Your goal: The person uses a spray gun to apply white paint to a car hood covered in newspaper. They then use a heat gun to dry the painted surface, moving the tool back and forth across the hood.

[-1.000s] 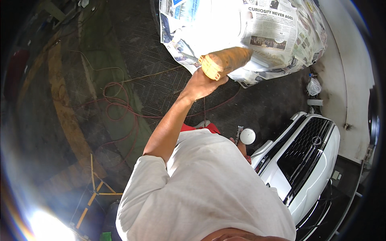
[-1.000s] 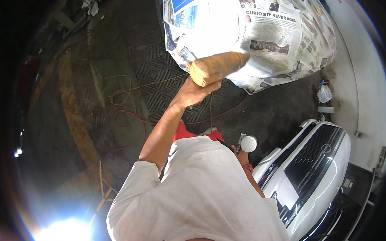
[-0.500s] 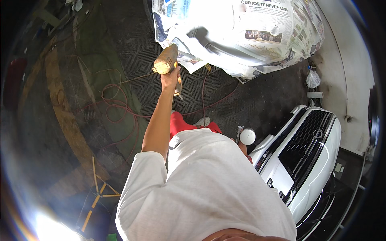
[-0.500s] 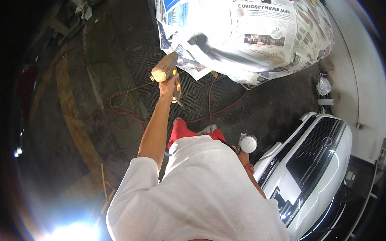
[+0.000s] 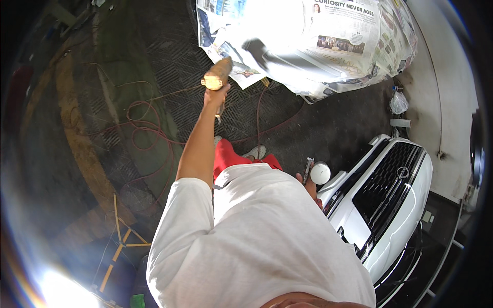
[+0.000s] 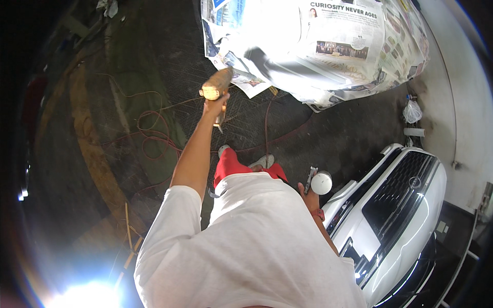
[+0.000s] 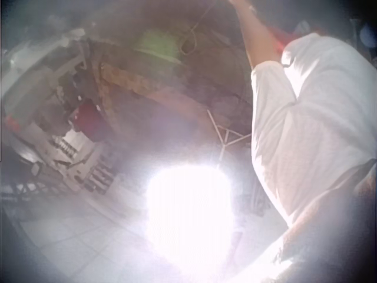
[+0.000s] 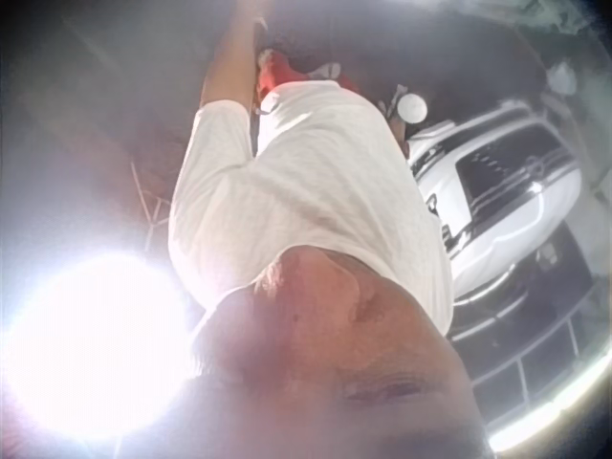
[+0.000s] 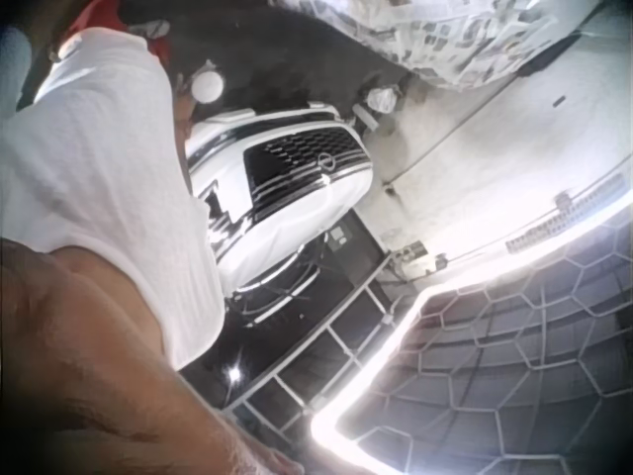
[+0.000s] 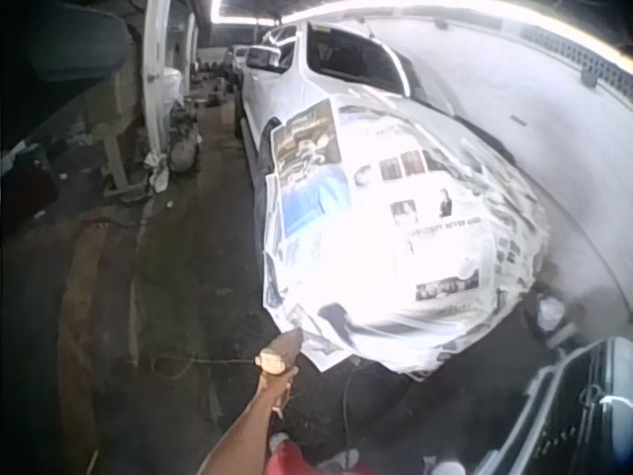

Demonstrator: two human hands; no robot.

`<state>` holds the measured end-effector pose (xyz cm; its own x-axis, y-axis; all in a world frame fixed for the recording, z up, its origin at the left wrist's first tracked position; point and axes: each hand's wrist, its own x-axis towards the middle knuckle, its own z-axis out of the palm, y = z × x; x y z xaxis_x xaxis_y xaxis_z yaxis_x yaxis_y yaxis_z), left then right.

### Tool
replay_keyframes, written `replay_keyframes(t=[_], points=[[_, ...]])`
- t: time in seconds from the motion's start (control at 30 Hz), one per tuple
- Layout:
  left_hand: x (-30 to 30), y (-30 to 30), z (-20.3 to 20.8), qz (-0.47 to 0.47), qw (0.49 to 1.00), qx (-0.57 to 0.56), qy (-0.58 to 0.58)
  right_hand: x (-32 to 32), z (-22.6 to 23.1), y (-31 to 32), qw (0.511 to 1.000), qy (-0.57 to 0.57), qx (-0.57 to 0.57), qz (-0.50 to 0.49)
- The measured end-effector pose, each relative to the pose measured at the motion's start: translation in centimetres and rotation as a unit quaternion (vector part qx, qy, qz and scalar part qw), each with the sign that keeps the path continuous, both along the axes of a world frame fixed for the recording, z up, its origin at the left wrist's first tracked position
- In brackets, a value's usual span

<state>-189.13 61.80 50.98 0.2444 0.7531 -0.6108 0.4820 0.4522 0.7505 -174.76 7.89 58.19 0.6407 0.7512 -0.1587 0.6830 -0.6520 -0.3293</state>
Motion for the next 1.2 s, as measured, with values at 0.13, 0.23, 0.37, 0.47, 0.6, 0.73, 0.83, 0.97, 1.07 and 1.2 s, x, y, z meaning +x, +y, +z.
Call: replay_keyframes(t=[0.13,0.23,0.37,0.47,0.6,0.73,0.83,0.97,1.07,1.2], points=[[-0.7,2.4,-5.0,0.009,0.994,0.079,0.073,-1.1,3.1,3.1,0.997,0.062,0.009,-0.042],[0.3,1.1,-4.4,-0.057,0.988,0.076,0.120,-2.0,3.6,1.6,0.995,0.067,-0.004,-0.071],[1.1,-3.1,-5.0,-0.168,0.975,0.093,0.110,-2.5,4.0,0.7,0.994,0.067,-0.018,-0.080],[2.8,-7.5,-4.8,-0.201,0.971,0.094,0.091,-2.9,4.4,0.4,0.993,0.071,-0.023,-0.093],[5.3,-12.8,-5.0,-0.239,0.968,0.068,0.027,-2.8,4.6,0.2,0.991,0.078,-0.030,-0.101],[8.3,-17.0,-4.3,-0.288,0.954,0.066,-0.058,-2.0,3.5,-2.0,0.990,0.065,-0.043,-0.118],[9.6,-18.3,-1.5,-0.342,0.936,0.017,-0.076,-1.3,2.1,-3.7,0.984,0.096,-0.046,-0.146],[8.2,-17.9,-0.9,-0.321,0.942,0.051,-0.088,1.3,0.4,-6.3,0.984,0.119,-0.030,-0.126],[6.4,-17.1,0.4,-0.216,0.969,0.072,0.094,3.6,0.0,-7.6,0.981,0.140,-0.024,-0.131],[5.0,-17.1,-1.9,0.086,0.992,0.086,0.043,6.9,-0.5,-9.1,0.993,0.097,-0.011,-0.073]])
